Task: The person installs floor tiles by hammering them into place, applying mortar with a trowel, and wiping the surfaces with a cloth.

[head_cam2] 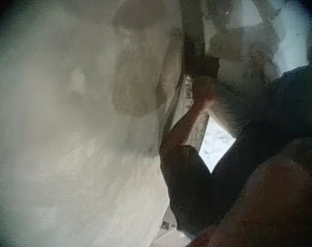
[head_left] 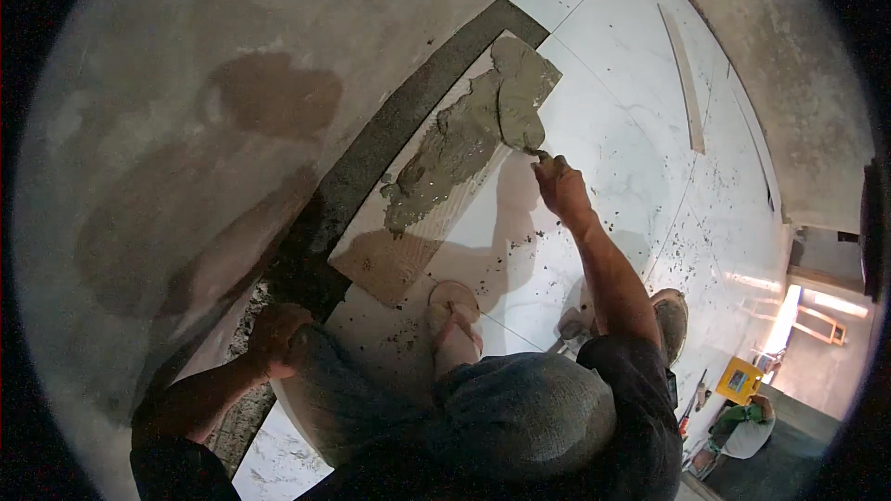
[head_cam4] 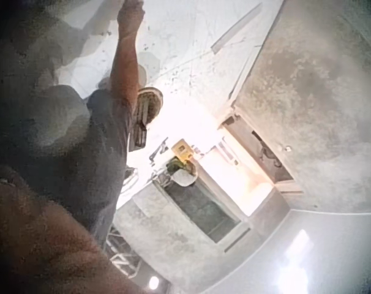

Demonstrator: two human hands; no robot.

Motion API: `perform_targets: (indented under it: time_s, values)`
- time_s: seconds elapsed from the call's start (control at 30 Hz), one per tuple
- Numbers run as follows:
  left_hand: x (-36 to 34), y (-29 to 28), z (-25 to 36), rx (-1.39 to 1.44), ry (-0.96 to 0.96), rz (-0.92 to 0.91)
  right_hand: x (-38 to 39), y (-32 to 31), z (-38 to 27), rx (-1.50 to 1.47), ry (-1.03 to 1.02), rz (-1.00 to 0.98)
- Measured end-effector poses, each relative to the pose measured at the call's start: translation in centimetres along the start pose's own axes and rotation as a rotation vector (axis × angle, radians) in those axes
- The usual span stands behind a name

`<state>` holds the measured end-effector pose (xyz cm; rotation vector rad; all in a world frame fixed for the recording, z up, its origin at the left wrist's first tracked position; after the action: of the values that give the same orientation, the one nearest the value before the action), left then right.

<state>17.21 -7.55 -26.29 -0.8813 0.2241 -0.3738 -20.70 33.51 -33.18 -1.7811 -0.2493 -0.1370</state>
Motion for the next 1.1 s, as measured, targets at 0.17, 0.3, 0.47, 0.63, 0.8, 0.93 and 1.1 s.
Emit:
perform_targets:
  time_s: [0.17, 0.3, 0.47, 0.63, 0.8, 0.93, 1.1]
  values:
    - [-0.1, -0.5, 0.1, -0.014, 0.022, -0.023, 2.5, -1.3, -2.1, -0.007, -0.109, 0.002]
    - [-0.6, -0.6, 0.5, -0.079, 0.02, -0.032, 3.9, -1.7, -2.5, 0.035, -0.1, -0.121]
    - [-1.3, -1.4, 0.8, -0.031, 0.054, -0.035, 5.0, -1.1, -2.8, 0.157, -0.164, -0.084]
    - [-6.0, 1.7, -0.9, 0.168, -0.72, -0.391, 4.3, -3.1, -2.9, 0.325, -0.344, -0.052]
    - [-9.3, 10.5, -1.7, 0.349, -1.199, 0.601, 2.6, -6.3, -1.3, -0.351, 0.304, -0.401]
    - [-5.2, 15.3, -5.2, 0.471, -0.827, 0.362, -2.3, -7.4, -4.7, -0.193, -0.074, -0.14]
    - [-3.6, 17.3, -6.5, 1.019, -1.269, 0.799, -5.1, -5.1, -6.4, -0.187, 0.268, -0.236]
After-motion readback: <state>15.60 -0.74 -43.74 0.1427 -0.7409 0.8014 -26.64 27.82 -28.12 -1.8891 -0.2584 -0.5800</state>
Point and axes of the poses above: each hand's wrist, its own x-axis away from the middle knuckle, its own y-axis out of the palm, z = x × y, the point moved 3 cm from there along -x, towards the middle knuckle, and after that the axes turned 14 degrees about y, right-handed, at the moved point
